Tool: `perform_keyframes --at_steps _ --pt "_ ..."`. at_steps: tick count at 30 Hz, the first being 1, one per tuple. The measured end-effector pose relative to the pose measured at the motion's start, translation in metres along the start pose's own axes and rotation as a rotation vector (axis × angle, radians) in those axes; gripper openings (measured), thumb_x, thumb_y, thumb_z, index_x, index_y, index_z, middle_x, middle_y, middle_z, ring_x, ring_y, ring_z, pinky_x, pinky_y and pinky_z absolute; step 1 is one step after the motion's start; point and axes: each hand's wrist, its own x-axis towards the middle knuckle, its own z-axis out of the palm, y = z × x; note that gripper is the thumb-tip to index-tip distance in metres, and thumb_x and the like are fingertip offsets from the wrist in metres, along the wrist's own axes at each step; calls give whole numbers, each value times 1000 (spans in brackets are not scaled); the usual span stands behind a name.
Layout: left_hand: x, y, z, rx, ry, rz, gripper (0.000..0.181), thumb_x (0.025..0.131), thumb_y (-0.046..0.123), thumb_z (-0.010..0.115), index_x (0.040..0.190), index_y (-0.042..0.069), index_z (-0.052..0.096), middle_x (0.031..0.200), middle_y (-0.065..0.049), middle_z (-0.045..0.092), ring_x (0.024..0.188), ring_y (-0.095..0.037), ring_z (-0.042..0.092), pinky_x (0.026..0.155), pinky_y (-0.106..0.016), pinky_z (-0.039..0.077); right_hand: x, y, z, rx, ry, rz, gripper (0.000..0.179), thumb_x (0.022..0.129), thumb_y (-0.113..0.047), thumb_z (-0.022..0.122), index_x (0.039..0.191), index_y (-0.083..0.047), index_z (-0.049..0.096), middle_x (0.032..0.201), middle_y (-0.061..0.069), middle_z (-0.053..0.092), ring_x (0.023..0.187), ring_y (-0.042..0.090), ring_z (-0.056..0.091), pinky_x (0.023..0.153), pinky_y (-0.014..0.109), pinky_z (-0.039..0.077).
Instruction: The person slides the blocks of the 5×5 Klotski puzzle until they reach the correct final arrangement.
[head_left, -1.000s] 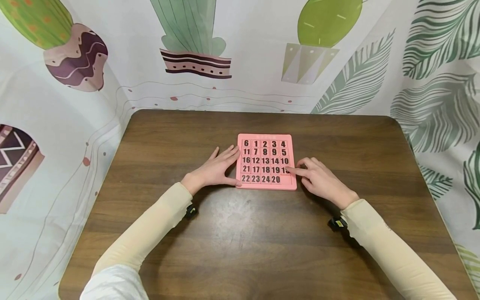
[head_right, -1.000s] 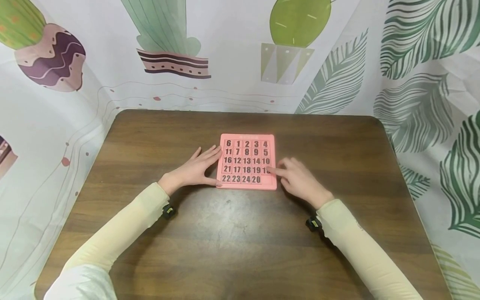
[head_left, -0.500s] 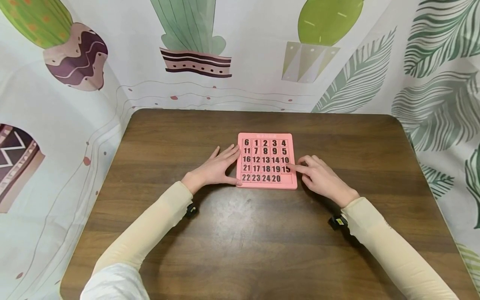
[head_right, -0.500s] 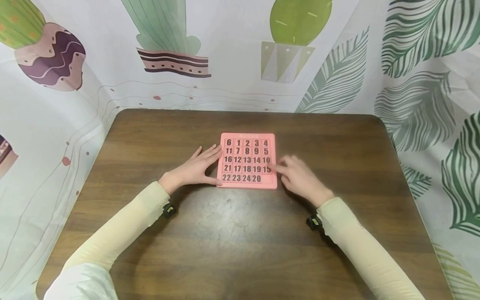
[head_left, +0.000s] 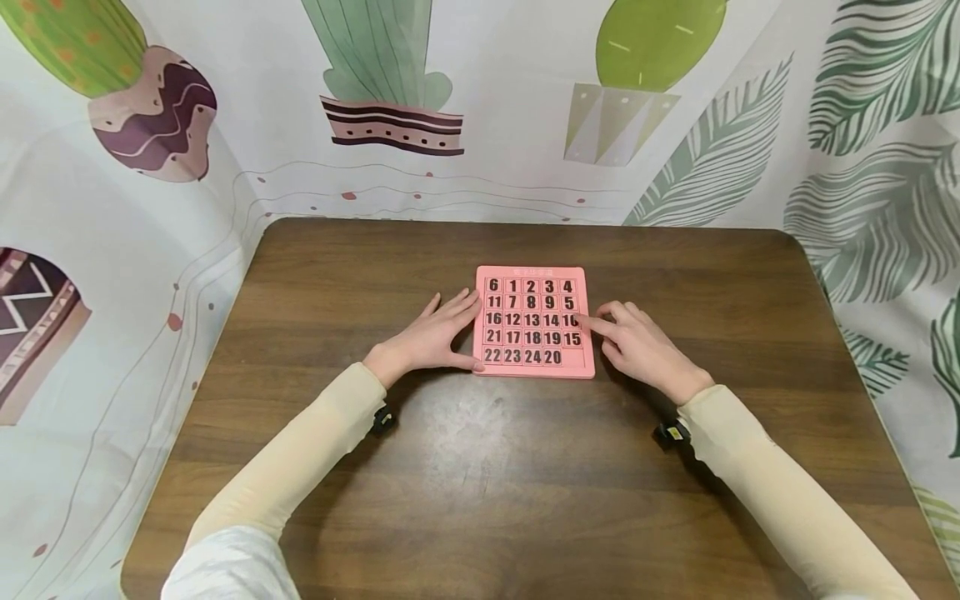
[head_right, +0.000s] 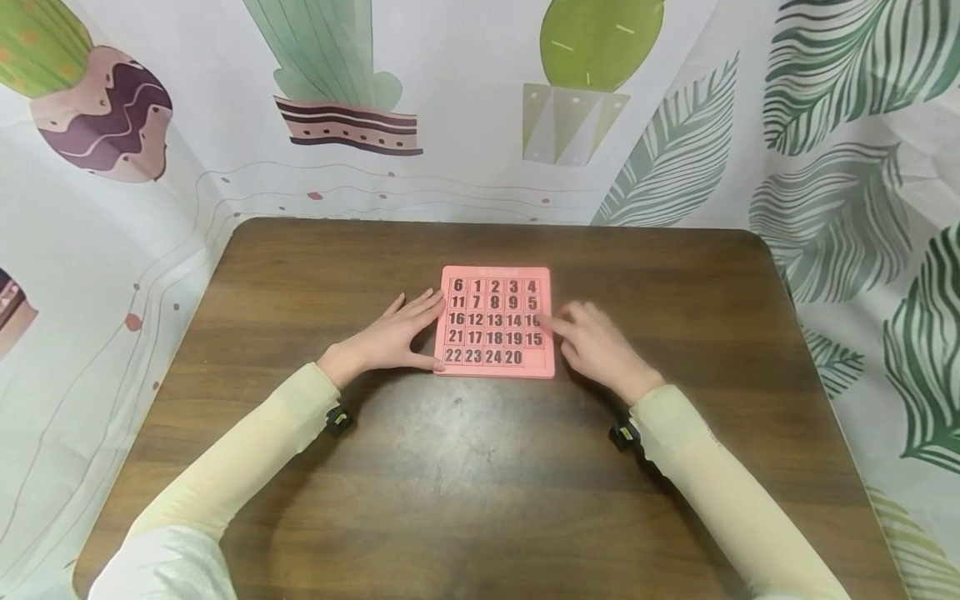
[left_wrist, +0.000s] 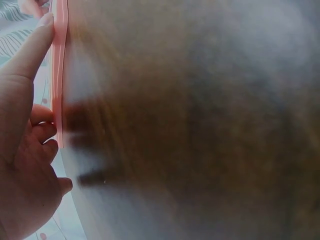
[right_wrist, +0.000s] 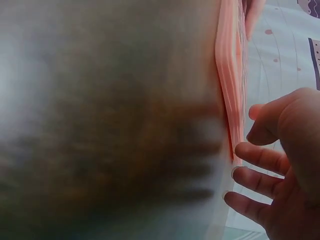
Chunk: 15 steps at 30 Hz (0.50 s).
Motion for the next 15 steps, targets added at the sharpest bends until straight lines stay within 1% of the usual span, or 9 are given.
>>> perform_keyframes --at_steps 7,15 --pt "0 1 -1 -1 -4 -1 117 86 66 75 167 7 16 175 -11 8 162 -25 3 128 -57 0 14 6 -2 -5 6 13 54 93 5 63 145 -7 63 121 24 59 106 41 54 94 57 46" --pt "-2 2 -2 -4 1 -8 116 86 68 74 167 9 17 175 -9 8 162 -23 2 127 -59 -1 30 14 0 -7 -15 70 53 95 3 62 147 -6 61 123 24 58 109 41 52 99 57 44"
